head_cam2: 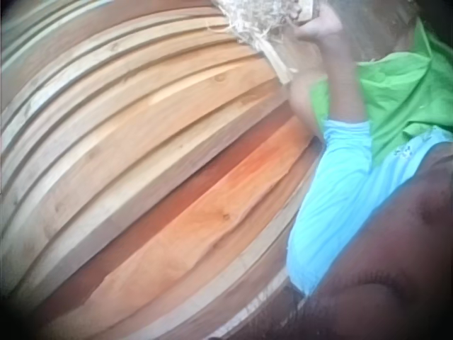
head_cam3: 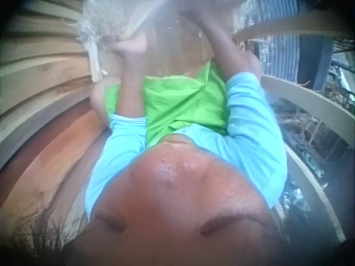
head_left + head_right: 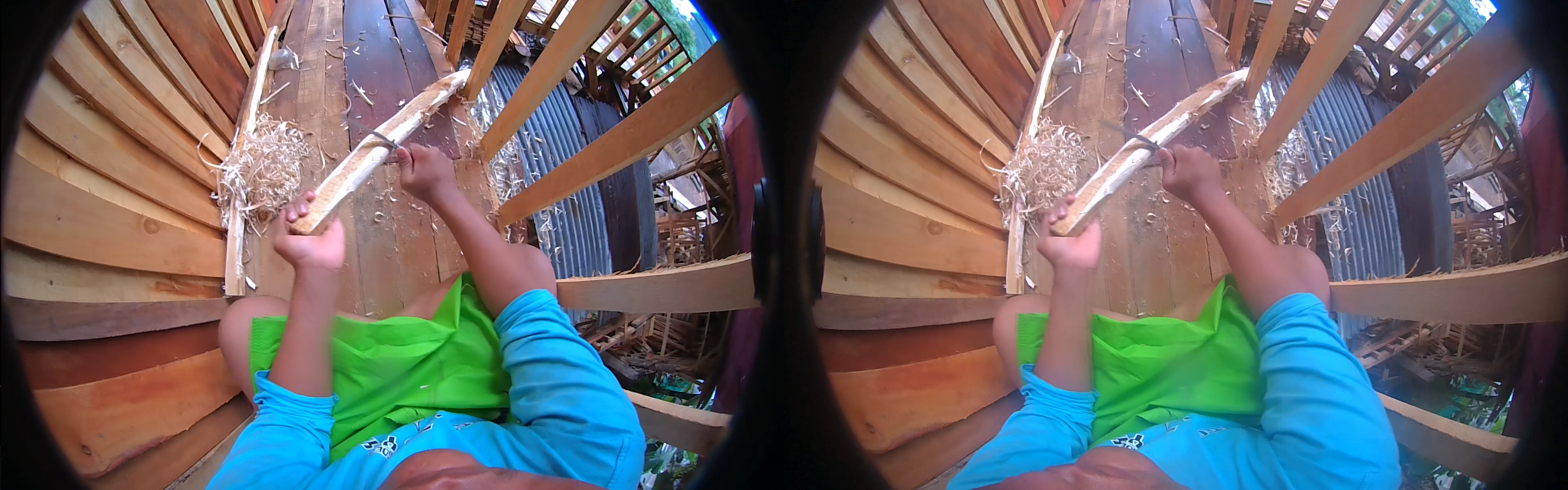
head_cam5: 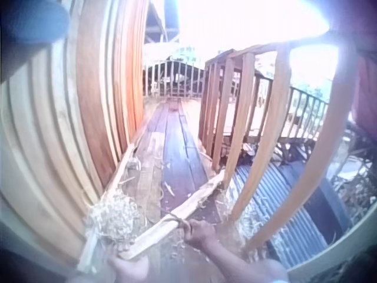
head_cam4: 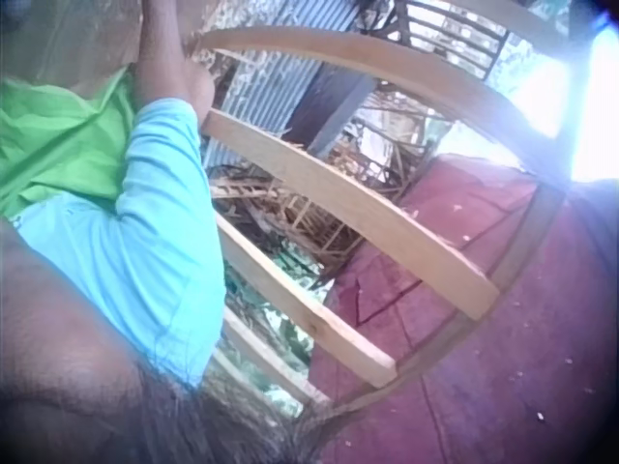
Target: The person sits on a wooden floor and uses a knife to shave thin strips from a rectangular wooden plank. They hold the plank with their left hand and repeatedly draw the knife along its length, producing wood shavings that accumulate on the floor.
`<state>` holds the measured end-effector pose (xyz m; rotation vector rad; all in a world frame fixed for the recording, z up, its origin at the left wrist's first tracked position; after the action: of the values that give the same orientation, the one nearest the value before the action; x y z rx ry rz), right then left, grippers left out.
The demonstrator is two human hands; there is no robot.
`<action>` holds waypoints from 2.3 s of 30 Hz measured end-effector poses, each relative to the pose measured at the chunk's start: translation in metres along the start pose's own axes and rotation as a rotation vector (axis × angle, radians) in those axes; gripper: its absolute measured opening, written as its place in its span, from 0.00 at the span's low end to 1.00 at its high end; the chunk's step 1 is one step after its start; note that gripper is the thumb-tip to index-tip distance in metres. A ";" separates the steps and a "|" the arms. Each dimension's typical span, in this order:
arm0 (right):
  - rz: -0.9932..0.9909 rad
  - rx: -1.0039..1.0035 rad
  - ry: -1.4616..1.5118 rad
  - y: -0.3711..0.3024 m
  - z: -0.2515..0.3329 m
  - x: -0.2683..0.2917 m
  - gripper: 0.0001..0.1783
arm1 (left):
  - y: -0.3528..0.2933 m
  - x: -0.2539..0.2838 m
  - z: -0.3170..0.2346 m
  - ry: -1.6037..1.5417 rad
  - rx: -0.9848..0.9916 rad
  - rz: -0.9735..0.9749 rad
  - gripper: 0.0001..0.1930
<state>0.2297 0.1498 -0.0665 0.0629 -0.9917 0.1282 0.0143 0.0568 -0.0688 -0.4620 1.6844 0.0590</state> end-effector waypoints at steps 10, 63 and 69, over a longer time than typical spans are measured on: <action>-0.272 -0.115 -0.091 0.018 -0.043 0.022 0.25 | -0.002 -0.001 0.008 0.030 -0.008 0.102 0.11; -0.052 -0.226 -0.056 0.004 -0.014 0.018 0.24 | 0.001 -0.002 -0.016 0.018 -0.021 0.086 0.12; 0.119 0.041 -0.011 -0.011 0.028 0.002 0.23 | -0.003 -0.007 -0.018 0.048 -0.026 0.084 0.12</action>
<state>0.2091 0.1360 -0.0498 0.0418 -1.0043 0.2574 -0.0008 0.0502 -0.0579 -0.4149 1.7515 0.1324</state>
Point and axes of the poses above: each hand's wrist, its own y-axis towards the middle knuckle, its own x-axis out of the back of the hand, z = x × y, the point moved 6 cm from there along y, towards the middle knuckle, and after that the axes turned 5 degrees about z, right-handed, at the moved point
